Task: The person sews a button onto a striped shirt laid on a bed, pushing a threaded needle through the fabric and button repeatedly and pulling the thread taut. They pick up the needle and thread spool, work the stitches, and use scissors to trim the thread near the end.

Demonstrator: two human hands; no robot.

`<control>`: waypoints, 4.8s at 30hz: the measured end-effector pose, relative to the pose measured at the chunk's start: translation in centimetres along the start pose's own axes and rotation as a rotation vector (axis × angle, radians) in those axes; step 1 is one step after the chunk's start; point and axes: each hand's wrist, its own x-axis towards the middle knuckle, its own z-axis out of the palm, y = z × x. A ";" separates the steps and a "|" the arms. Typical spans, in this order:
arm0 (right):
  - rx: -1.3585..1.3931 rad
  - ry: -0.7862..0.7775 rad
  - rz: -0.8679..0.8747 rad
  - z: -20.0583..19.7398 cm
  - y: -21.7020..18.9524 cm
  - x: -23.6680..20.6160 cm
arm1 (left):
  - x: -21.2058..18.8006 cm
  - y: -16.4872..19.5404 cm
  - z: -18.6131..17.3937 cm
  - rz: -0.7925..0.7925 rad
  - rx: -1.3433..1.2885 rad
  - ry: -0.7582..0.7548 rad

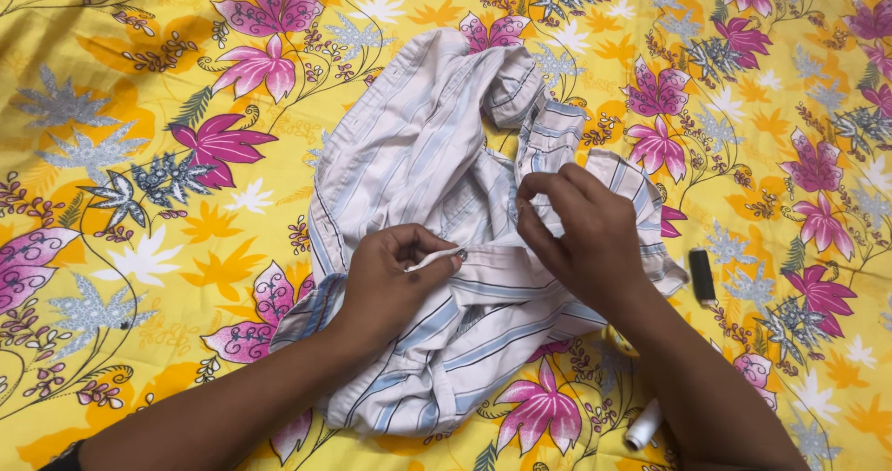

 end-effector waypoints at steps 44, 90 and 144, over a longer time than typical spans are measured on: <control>0.397 -0.356 0.213 1.3 0.3 0.2 | -0.4 1.1 -0.2 -0.047 -0.031 -0.023; 0.217 -0.280 0.108 -0.8 -3.9 -0.6 | -1.1 2.8 -0.2 0.005 0.015 -0.067; 1.298 -0.319 0.740 1.4 4.3 -4.7 | -2.1 5.4 4.0 0.356 0.334 -0.133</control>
